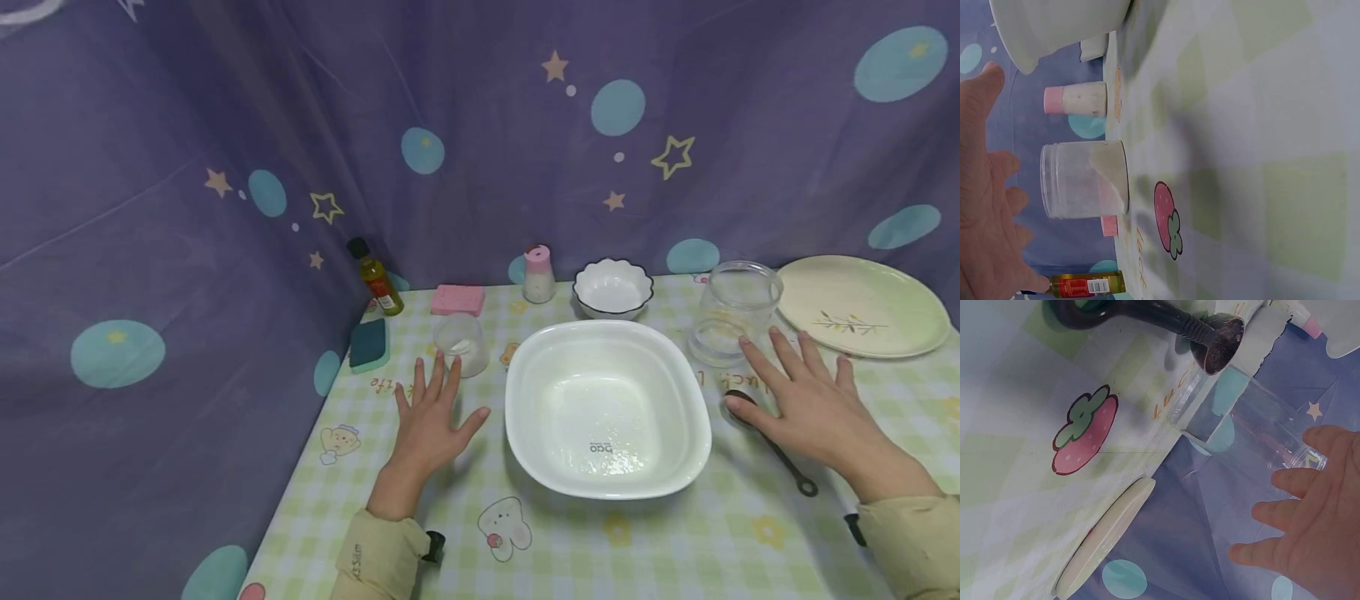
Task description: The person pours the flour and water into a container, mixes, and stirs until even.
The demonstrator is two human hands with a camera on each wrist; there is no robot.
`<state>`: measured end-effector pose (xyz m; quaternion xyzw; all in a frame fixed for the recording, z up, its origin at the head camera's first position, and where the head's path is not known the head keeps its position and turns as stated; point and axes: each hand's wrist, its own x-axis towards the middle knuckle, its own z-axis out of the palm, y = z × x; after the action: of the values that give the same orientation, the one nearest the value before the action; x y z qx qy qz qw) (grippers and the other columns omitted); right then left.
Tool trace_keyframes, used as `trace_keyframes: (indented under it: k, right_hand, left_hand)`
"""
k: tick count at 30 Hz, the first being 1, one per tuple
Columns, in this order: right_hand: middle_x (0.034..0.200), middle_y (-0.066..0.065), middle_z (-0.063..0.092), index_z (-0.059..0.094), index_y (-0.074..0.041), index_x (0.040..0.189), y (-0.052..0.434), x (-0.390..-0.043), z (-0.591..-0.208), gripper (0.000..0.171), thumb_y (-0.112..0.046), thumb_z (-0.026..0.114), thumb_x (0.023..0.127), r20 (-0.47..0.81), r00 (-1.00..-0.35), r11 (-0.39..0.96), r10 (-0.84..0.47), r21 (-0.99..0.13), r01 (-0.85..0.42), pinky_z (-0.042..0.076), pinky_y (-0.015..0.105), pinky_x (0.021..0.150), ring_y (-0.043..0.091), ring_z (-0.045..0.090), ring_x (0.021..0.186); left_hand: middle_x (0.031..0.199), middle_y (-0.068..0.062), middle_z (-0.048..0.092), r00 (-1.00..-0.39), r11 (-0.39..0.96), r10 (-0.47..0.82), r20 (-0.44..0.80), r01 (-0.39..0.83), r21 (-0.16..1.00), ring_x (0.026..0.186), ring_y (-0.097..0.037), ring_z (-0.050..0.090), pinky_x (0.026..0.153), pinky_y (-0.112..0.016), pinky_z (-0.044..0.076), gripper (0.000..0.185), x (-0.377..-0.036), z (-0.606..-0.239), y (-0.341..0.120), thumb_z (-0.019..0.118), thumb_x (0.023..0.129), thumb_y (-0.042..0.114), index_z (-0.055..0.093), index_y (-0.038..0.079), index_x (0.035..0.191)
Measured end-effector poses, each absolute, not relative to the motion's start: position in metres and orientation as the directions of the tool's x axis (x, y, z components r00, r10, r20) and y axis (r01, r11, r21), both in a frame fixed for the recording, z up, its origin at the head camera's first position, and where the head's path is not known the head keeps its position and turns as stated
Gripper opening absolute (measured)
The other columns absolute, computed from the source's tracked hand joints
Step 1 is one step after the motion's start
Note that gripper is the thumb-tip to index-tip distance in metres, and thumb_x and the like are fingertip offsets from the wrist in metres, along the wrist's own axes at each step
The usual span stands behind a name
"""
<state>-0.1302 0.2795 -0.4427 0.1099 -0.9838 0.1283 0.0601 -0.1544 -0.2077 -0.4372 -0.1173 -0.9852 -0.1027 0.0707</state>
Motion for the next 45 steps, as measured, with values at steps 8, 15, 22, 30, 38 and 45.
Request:
trace_keyframes:
  k: [8, 15, 22, 30, 38, 45]
  right_hand:
    - [0.159, 0.026, -0.001, 0.007, -0.021, 0.159, 0.278, -0.13, -0.44, 0.088, -0.058, 0.052, 0.093, 0.144, -0.968, 0.944, -0.204, -0.232, -0.234, -0.014, 0.077, 0.098, 0.049, -0.013, 0.142]
    - [0.159, 0.026, -0.001, 0.006, -0.02, 0.159, 0.277, -0.127, -0.439, 0.087, -0.056, 0.053, 0.094, 0.147, -0.964, 0.934, -0.22, -0.253, -0.252, -0.014, 0.076, 0.099, 0.049, -0.013, 0.142]
    - [0.156, 0.032, 0.009, 0.006, -0.015, 0.158, 0.273, -0.121, -0.439, 0.083, -0.046, 0.054, 0.097, 0.151, -0.948, 0.884, -0.281, -0.344, -0.317, -0.009, 0.073, 0.104, 0.051, -0.006, 0.142]
    - [0.136, 0.03, 0.047, 0.022, -0.006, 0.156, 0.255, -0.115, -0.432, 0.075, -0.036, 0.058, 0.098, 0.178, -0.928, 0.806, -0.327, -0.459, -0.373, 0.033, 0.066, 0.097, 0.05, 0.041, 0.126]
    - [0.121, 0.017, 0.063, 0.029, 0.001, 0.151, 0.236, -0.107, -0.429, 0.063, -0.031, 0.052, 0.101, 0.149, -0.933, 0.761, -0.329, -0.542, -0.355, 0.048, 0.056, 0.084, 0.035, 0.063, 0.106]
    - [0.096, 0.007, 0.069, 0.028, 0.002, 0.152, 0.23, -0.103, -0.433, 0.056, -0.021, 0.047, 0.104, 0.107, -0.935, 0.632, -0.339, -0.709, -0.311, 0.051, 0.034, 0.068, 0.016, 0.064, 0.08]
  left_hand:
    - [0.162, -0.009, 0.009, -0.963, 0.946, 0.209, 0.171, 0.244, 0.215, 0.147, -0.033, -0.007, 0.107, -0.073, 0.004, 0.085, -0.151, -0.437, -0.21, 0.05, 0.091, 0.062, 0.018, 0.019, 0.157]
    - [0.163, -0.009, 0.009, -0.967, 0.943, 0.194, 0.164, 0.23, 0.242, 0.147, -0.032, -0.009, 0.107, -0.074, 0.003, 0.087, -0.152, -0.438, -0.217, 0.05, 0.091, 0.063, 0.016, 0.018, 0.158]
    - [0.162, -0.014, 0.006, -0.985, 0.949, 0.128, 0.112, 0.154, 0.274, 0.147, -0.035, -0.008, 0.109, -0.07, 0.004, 0.103, -0.166, -0.438, -0.224, 0.056, 0.087, 0.065, 0.01, 0.005, 0.157]
    - [0.157, -0.028, 0.015, -0.997, 0.829, 0.047, 0.066, 0.076, 0.555, 0.146, -0.041, 0.01, 0.115, -0.057, 0.017, 0.106, -0.19, -0.449, -0.231, 0.073, 0.084, 0.046, 0.011, -0.007, 0.153]
    - [0.158, -0.02, 0.02, -0.993, 0.622, -0.118, -0.026, -0.094, 0.777, 0.143, -0.036, 0.024, 0.115, -0.05, 0.025, 0.101, -0.219, -0.464, -0.229, 0.077, 0.083, 0.037, 0.015, 0.004, 0.155]
    - [0.154, -0.017, 0.032, -0.992, 0.531, -0.125, -0.006, -0.072, 0.844, 0.141, -0.033, 0.03, 0.114, -0.046, 0.027, 0.097, -0.24, -0.476, -0.223, 0.081, 0.081, 0.028, 0.02, 0.01, 0.155]
